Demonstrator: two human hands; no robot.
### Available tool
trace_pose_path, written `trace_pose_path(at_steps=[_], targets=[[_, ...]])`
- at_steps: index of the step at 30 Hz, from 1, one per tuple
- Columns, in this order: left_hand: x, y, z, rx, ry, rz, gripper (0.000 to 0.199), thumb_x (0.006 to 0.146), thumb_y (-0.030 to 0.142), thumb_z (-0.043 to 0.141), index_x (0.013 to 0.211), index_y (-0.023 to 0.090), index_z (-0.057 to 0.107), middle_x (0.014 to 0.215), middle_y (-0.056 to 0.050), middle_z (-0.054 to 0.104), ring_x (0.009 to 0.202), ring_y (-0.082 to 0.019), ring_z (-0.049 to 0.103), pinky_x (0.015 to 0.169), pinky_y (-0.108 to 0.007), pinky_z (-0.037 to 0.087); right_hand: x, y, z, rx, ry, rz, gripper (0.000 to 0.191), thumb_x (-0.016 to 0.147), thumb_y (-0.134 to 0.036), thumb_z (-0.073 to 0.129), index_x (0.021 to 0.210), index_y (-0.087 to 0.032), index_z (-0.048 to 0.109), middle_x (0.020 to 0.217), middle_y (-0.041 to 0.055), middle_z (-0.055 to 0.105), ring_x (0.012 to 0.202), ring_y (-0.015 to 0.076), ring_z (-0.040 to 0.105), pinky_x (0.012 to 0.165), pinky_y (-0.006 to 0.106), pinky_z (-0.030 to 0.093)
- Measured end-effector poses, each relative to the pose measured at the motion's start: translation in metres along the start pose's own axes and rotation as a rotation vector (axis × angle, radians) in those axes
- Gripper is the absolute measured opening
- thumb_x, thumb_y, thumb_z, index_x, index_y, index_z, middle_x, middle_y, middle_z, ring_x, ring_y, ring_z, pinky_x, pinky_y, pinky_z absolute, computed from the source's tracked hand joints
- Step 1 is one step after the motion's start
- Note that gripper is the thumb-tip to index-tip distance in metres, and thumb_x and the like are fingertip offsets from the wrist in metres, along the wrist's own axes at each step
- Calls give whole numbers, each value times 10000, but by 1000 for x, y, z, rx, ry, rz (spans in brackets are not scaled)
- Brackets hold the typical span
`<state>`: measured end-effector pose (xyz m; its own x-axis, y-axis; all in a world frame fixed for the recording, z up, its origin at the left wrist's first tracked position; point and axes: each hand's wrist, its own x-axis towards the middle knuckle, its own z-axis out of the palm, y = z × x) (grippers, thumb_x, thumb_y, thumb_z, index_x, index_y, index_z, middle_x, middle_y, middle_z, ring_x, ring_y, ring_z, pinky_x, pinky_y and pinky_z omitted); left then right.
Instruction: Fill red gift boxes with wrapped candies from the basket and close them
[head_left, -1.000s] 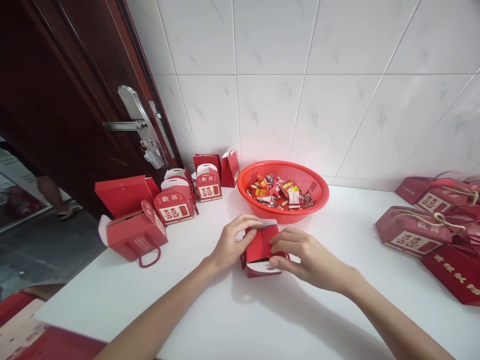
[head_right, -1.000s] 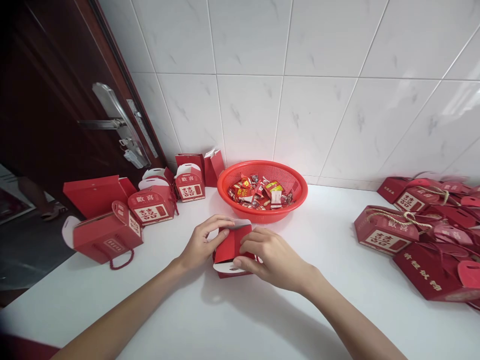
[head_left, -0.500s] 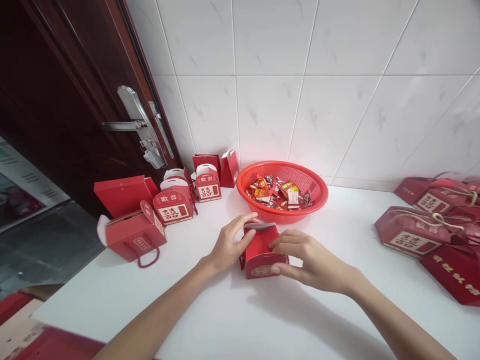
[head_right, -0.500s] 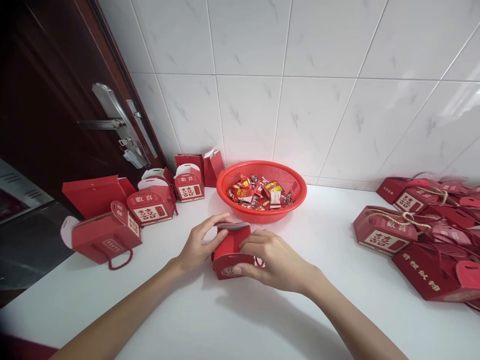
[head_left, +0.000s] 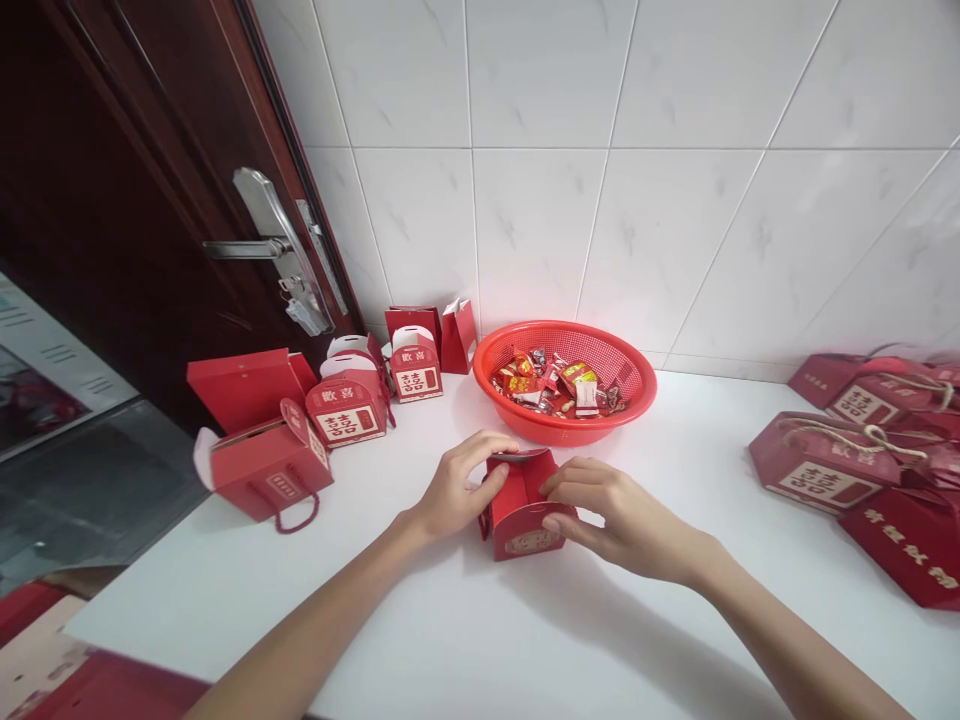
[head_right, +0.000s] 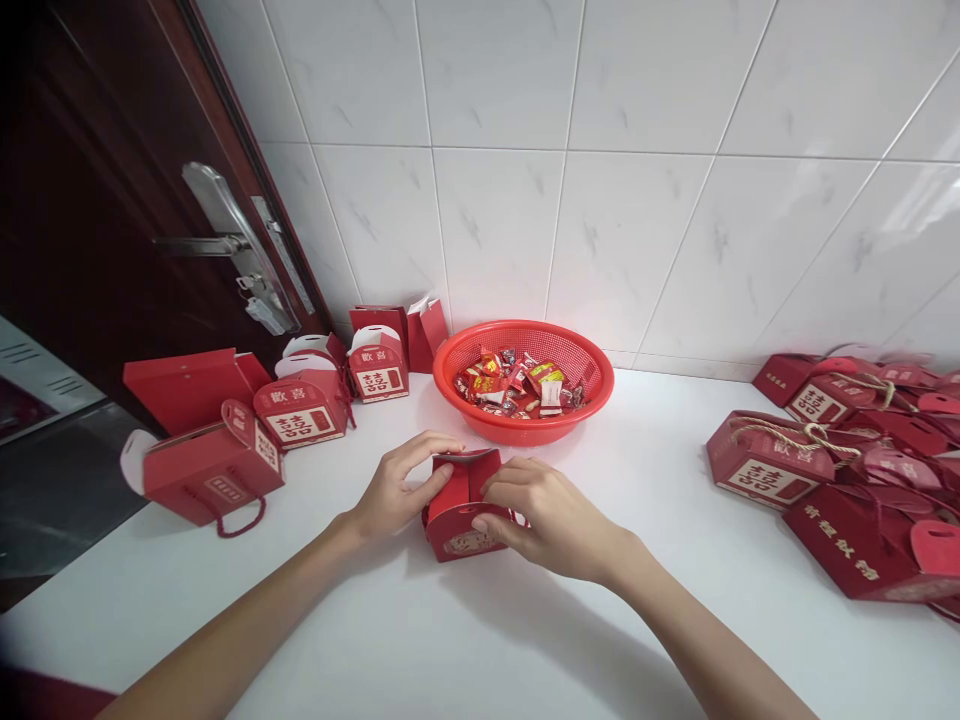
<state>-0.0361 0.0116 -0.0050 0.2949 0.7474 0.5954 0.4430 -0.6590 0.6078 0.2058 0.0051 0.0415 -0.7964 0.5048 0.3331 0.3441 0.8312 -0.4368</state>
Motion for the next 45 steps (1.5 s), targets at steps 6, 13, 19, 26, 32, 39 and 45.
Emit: trace_pose_path(at_steps=[6, 13, 19, 26, 32, 39, 45], targets=[[-1, 0, -3, -8, -42, 39, 204, 973, 241, 537, 1072, 207, 711, 1127, -102, 713, 1009, -211, 686, 904, -346, 558, 0, 0, 0, 15, 19, -5, 191, 1029, -276, 512, 943, -193, 661, 896, 67, 700, 791, 194, 612, 731, 338, 488], [-1, 3, -10, -69, -145, -23, 274, 985, 339, 527, 1075, 192, 740, 1213, -120, 677, 1101, -245, 658, 995, -367, 521, 1, -1, 5, 55, 129, 127, 159, 1011, -280, 541, 917, -209, 649, 863, 56, 690, 791, 198, 617, 715, 328, 501], [1, 6, -11, -156, -173, -135, 286, 960, 400, 568, 1032, 201, 761, 1193, -114, 694, 1087, -262, 668, 993, -391, 529, 2, 3, 19, 71, 218, 357, 183, 929, -287, 645, 1094, -223, 597, 1079, 90, 663, 956, 241, 636, 812, 397, 552], [0, 4, -7, -133, -162, -160, 206, 835, 325, 734, 1004, 210, 754, 1198, -108, 690, 1070, -247, 678, 966, -373, 552, 2, 10, 25, 262, 166, 413, 369, 937, -356, 596, 1268, -231, 492, 1231, 121, 669, 1078, 264, 659, 874, 441, 563], [0, 3, -2, -247, -181, -277, 197, 851, 331, 711, 991, 201, 760, 1245, -112, 678, 1129, -262, 658, 976, -372, 538, 3, 14, 19, 449, 28, 525, 448, 937, -460, 578, 1286, -194, 485, 1073, 110, 723, 939, 243, 710, 728, 355, 576], [-2, 8, 13, -304, -139, -297, 185, 880, 331, 692, 1006, 205, 741, 1265, -106, 670, 1168, -256, 636, 1023, -386, 500, 3, 10, 14, 364, 217, 541, 421, 812, -365, 680, 1166, -196, 527, 601, -92, 478, 560, 144, 509, 555, 266, 428], [-2, 22, 24, -327, -110, -285, 222, 932, 369, 621, 1041, 212, 734, 1308, -102, 641, 1233, -245, 599, 1070, -378, 457, 5, -4, 13, 264, 193, 473, 210, 834, -208, 573, 1007, -191, 691, 674, -26, 610, 578, 128, 476, 571, 262, 391]])
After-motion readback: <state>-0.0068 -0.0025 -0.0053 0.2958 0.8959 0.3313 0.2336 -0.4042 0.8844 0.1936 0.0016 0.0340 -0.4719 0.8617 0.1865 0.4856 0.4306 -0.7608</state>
